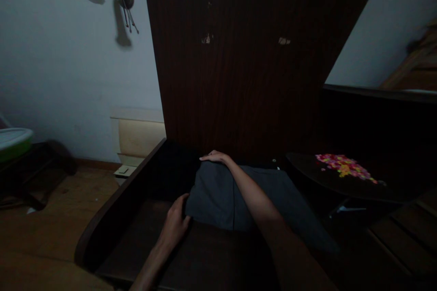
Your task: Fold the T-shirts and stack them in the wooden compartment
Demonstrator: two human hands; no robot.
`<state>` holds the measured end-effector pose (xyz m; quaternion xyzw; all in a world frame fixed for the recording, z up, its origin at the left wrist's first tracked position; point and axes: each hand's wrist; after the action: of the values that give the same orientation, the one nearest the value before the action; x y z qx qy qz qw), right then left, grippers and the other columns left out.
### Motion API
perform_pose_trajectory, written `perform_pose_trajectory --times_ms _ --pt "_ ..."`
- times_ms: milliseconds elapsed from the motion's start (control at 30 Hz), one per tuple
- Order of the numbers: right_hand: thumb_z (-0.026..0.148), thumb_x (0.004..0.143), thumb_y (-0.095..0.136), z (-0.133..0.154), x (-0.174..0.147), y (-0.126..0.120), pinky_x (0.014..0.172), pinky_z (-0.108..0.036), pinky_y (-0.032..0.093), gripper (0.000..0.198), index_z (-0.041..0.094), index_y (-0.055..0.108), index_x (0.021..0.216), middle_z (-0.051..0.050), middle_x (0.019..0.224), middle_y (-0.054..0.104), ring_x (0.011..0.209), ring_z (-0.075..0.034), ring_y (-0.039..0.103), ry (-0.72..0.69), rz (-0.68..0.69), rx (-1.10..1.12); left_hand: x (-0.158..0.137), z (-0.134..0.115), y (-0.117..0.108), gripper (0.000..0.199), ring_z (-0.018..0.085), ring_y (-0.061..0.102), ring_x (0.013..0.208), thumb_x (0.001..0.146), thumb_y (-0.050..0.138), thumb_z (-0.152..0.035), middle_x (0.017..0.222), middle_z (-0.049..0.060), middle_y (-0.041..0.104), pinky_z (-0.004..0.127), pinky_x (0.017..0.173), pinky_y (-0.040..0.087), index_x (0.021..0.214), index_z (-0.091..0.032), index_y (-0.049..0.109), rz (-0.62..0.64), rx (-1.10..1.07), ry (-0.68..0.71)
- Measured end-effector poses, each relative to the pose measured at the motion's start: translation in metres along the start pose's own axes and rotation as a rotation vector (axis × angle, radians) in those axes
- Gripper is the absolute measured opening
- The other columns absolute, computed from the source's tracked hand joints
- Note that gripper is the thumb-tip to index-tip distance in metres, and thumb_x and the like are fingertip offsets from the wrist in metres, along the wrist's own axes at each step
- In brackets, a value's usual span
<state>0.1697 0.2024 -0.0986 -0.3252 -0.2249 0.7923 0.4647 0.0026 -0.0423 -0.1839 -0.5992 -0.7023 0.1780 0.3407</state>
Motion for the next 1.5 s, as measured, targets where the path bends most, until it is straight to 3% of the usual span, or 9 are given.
perform_pose_trajectory --times_ms 200,400,533,700,900,1100,1233,1367,1500 --pt "0.056 0.057 0.08 -0.007 -0.012 -0.026 0.058 -0.028 0.048 0.043 0.015 0.068 0.062 -0.008 0.069 0.07 0.063 -0.02 0.065 0.064 0.086 0.085 0.001 -0.016 -0.002 0.058 0.021 0.064 0.107 0.068 0.054 -0.005 0.117 0.01 0.068 0.034 0.095 0.048 0.125 -0.015 0.051 0.031 -0.06 -0.155" --pt "0.046 0.045 0.088 -0.022 -0.019 -0.035 0.06 -0.028 0.052 0.043 0.017 0.073 0.073 -0.007 0.077 0.074 0.066 -0.021 0.068 0.088 0.281 0.194 0.003 -0.019 -0.001 0.05 0.021 0.063 0.11 0.07 0.048 -0.002 0.117 0.01 0.068 0.033 0.097 0.047 0.118 -0.014 0.058 0.016 0.007 -0.103" --pt "0.039 0.038 0.091 -0.027 -0.019 -0.045 0.057 -0.027 0.05 0.038 0.014 0.071 0.06 -0.006 0.066 0.071 0.06 -0.02 0.065 0.063 0.231 0.011 0.0 -0.014 -0.002 0.052 0.021 0.063 0.11 0.069 0.047 0.0 0.116 0.008 0.068 0.035 0.097 0.047 0.117 -0.018 0.059 0.041 0.089 -0.074" --pt "0.037 0.04 0.09 -0.042 -0.024 -0.062 0.061 -0.027 0.05 0.041 0.017 0.074 0.072 -0.004 0.074 0.073 0.065 -0.019 0.066 0.003 0.25 0.117 -0.002 -0.013 0.001 0.042 0.023 0.061 0.108 0.074 0.051 -0.006 0.112 0.009 0.067 0.038 0.094 0.049 0.113 -0.02 0.062 0.075 0.246 0.067" --pt "0.032 0.045 0.089 -0.065 -0.029 -0.062 0.057 -0.023 0.046 0.03 0.017 0.07 0.062 -0.001 0.063 0.068 0.057 -0.014 0.059 0.004 0.168 0.099 -0.002 -0.015 0.004 0.036 0.024 0.06 0.102 0.084 0.048 -0.013 0.109 0.011 0.063 0.037 0.088 0.051 0.117 -0.019 0.061 0.008 0.409 0.15" --pt "0.028 0.046 0.088 -0.064 -0.035 -0.071 0.057 -0.024 0.046 0.026 0.018 0.07 0.063 -0.001 0.066 0.068 0.059 -0.015 0.059 0.024 0.12 0.069 0.009 -0.034 0.009 0.06 0.026 0.05 0.124 0.085 0.042 -0.005 0.136 0.012 0.054 0.042 0.102 0.042 0.142 -0.024 0.043 0.074 0.488 0.49" --pt "0.017 0.043 0.085 -0.07 -0.048 -0.08 0.056 -0.024 0.048 0.038 0.02 0.071 0.077 -0.001 0.077 0.07 0.065 -0.016 0.062 0.04 0.167 0.199 0.021 -0.05 0.02 0.049 0.024 0.043 0.134 0.089 0.04 -0.005 0.139 0.011 0.055 0.044 0.109 0.035 0.133 -0.023 0.052 0.201 0.484 0.7" --pt "0.015 0.045 0.083 -0.087 -0.061 -0.088 0.049 -0.018 0.042 0.046 0.02 0.069 0.089 -0.001 0.081 0.069 0.061 -0.011 0.058 -0.022 0.041 0.284 0.024 -0.053 0.025 0.035 0.021 0.061 0.113 0.093 0.038 -0.012 0.117 0.012 0.067 0.04 0.103 0.042 0.12 -0.019 0.059 0.18 0.388 0.634" --pt "0.017 0.051 0.082 -0.106 -0.073 -0.091 0.048 -0.017 0.04 0.049 0.021 0.067 0.097 0.0 0.085 0.069 0.059 -0.01 0.057 -0.012 0.009 0.32 0.014 -0.057 0.03 0.03 0.019 0.064 0.102 0.095 0.035 -0.018 0.109 0.011 0.068 0.033 0.091 0.049 0.113 -0.019 0.06 0.159 0.327 0.58"
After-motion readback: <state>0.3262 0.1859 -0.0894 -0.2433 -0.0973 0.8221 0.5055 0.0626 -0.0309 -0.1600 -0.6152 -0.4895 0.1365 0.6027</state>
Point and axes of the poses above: each hand's wrist, its own x-axis towards the middle knuckle, its own y-axis out of the palm, z = x × y
